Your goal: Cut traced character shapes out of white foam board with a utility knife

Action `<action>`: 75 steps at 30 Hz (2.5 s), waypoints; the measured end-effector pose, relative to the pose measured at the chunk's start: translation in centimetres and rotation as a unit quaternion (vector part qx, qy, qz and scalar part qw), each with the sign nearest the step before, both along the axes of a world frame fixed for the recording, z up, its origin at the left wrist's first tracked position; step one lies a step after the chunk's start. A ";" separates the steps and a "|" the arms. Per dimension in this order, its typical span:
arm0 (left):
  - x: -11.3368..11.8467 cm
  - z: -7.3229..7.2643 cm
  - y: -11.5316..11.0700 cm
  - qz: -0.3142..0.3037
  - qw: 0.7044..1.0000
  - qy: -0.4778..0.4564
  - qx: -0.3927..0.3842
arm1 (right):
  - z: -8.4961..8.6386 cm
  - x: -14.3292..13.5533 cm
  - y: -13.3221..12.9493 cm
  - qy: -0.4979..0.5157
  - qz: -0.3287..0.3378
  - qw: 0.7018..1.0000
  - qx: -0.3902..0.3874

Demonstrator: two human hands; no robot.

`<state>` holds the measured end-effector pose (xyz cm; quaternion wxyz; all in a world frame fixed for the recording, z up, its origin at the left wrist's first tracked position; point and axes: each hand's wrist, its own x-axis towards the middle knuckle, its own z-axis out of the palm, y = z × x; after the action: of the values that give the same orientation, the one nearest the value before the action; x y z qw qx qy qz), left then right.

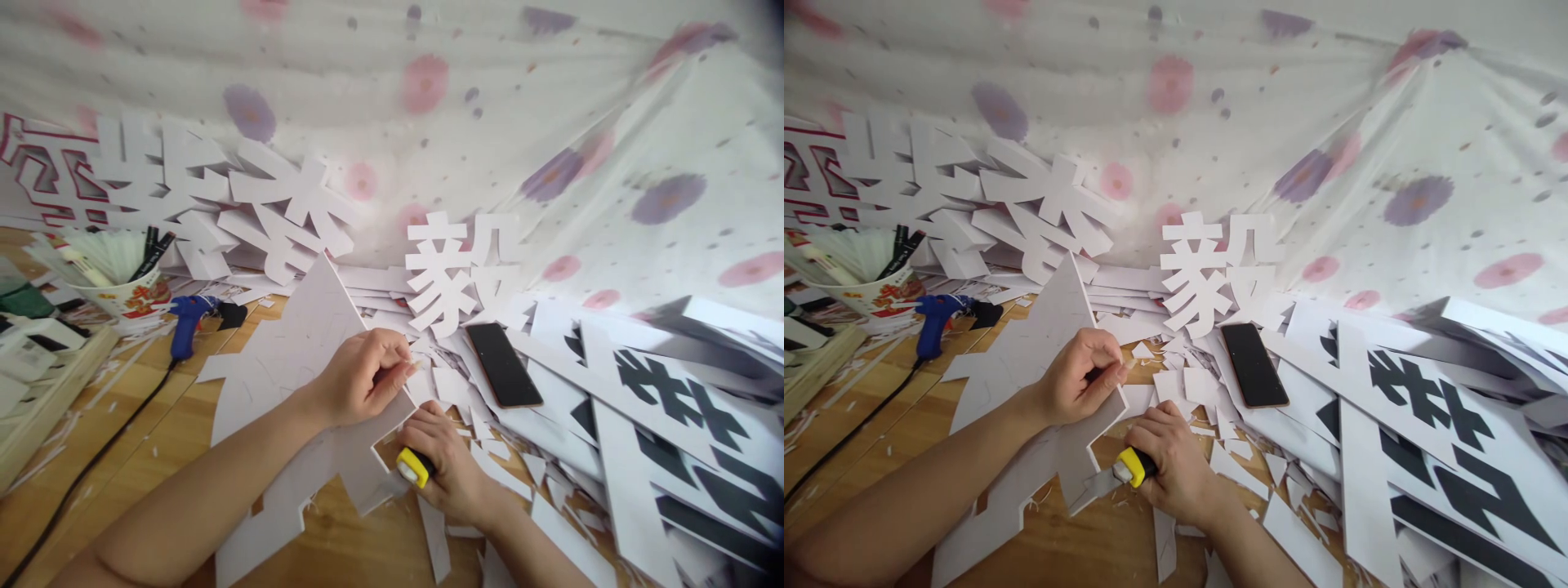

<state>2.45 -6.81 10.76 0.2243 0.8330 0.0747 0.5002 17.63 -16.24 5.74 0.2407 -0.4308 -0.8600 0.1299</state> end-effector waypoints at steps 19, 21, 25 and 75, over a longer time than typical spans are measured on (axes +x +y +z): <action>-0.1 0.2 0.3 0.009 1.000 -0.010 0.022 | 0.8 -0.4 0.0 0.006 0.013 0.999 0.029; -0.1 0.2 0.3 0.011 1.000 -0.007 0.019 | 0.6 -0.5 0.1 -0.002 -0.003 0.999 0.034; 0.0 0.1 0.3 0.010 1.000 -0.003 0.015 | 0.3 -0.7 0.2 -0.010 -0.022 0.999 0.041; 0.2 -0.1 0.2 -0.016 0.999 0.032 -0.017 | -0.4 -0.9 1.0 0.005 -0.023 0.998 0.063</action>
<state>2.64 -6.60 10.66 0.2440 0.8458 0.0771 0.4681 16.70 -15.20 5.38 0.2741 -0.4335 -0.8554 0.0720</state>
